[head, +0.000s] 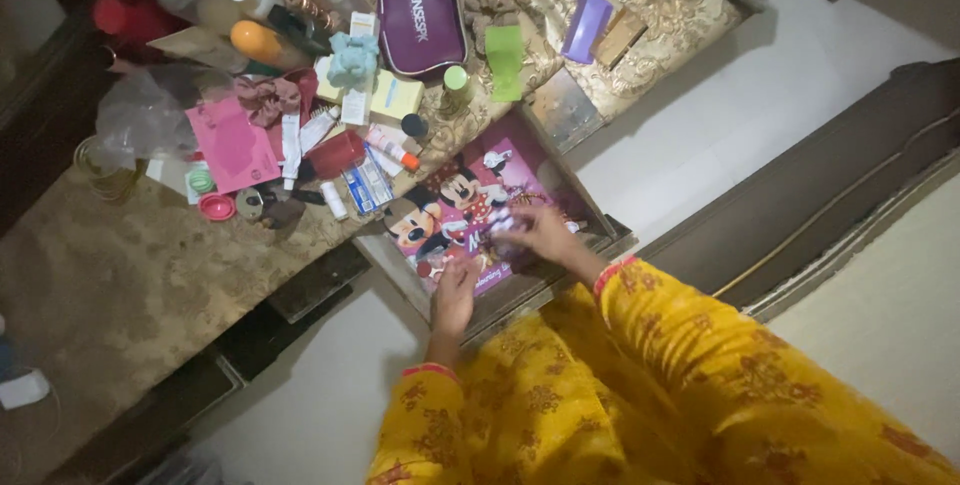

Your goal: The person opens a drawer and sorts through various small items including cosmetics, jewelry, and packets. They pick up and place down multiple objects, moving them between the drawer and the countertop. The person handles bangles, small containers, and paper packets, rearranging them without a clear final arrangement shown.

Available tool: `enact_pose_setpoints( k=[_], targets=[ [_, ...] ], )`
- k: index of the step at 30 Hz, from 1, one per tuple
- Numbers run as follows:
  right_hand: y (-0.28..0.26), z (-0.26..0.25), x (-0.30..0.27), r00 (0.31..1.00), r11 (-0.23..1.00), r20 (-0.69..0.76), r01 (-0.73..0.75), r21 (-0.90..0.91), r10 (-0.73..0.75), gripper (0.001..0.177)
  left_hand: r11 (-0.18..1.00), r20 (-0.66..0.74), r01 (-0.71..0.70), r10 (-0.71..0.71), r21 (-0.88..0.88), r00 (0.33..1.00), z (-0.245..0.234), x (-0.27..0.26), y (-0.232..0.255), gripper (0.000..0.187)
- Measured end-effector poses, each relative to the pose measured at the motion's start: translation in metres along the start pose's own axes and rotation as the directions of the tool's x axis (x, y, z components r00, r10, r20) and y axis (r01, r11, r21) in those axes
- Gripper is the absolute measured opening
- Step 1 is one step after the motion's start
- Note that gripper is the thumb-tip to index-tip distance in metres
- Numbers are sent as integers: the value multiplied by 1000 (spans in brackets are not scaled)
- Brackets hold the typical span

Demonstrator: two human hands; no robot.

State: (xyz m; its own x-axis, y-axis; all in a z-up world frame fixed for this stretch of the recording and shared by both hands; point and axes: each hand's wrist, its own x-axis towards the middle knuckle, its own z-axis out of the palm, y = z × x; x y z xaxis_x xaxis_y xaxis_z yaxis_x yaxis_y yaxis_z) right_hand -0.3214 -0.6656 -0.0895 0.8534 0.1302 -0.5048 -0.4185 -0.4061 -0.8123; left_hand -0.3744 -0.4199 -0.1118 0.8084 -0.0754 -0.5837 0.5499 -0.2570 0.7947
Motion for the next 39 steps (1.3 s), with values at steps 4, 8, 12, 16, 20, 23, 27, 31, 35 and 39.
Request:
enact_pose_setpoints(
  k=[4, 8, 12, 16, 20, 23, 27, 31, 35, 39],
  targets=[
    [3, 17, 12, 977, 932, 199, -146, 331, 82, 53, 929, 2, 77, -81, -362, 997, 18, 2, 38, 47],
    [-6, 2, 51, 957, 988, -277, -119, -96, 88, 39, 975, -63, 102, -117, -196, 991, 20, 1, 47, 41],
    [2, -20, 97, 939, 769, -179, 121, -627, -293, 66, 948, -23, 155, -168, -278, 985, 17, -5, 28, 38],
    [7, -23, 121, 964, 464, 79, 194, -864, -255, 101, 958, -57, 96, -116, -270, 992, 15, -12, 11, 37],
    [22, -21, 99, 959, 696, -15, 194, -691, -282, 36, 978, -111, 125, -145, -169, 983, 11, -13, 7, 37],
    [35, -14, 79, 957, 757, -109, 141, -638, -269, 15, 983, -131, -19, -6, -183, 991, 9, -10, 7, 34],
    [39, -14, 43, 958, 925, -236, 64, -375, -163, 13, 988, -133, 86, -104, -130, 986, 10, -10, 22, 36],
    [48, -10, 34, 858, 918, -377, 232, -323, -349, 25, 982, -83, 114, -127, -149, 988, 18, -12, 25, 37],
    [26, -12, 40, 945, 935, -327, -91, -344, -28, 25, 970, -40, 66, -77, -235, 996, 23, -9, -5, 35],
    [-8, -17, 47, 955, 937, -297, -81, -340, -25, 43, 937, -33, 18, -32, -348, 999, 24, -11, -24, 34]
  ],
)
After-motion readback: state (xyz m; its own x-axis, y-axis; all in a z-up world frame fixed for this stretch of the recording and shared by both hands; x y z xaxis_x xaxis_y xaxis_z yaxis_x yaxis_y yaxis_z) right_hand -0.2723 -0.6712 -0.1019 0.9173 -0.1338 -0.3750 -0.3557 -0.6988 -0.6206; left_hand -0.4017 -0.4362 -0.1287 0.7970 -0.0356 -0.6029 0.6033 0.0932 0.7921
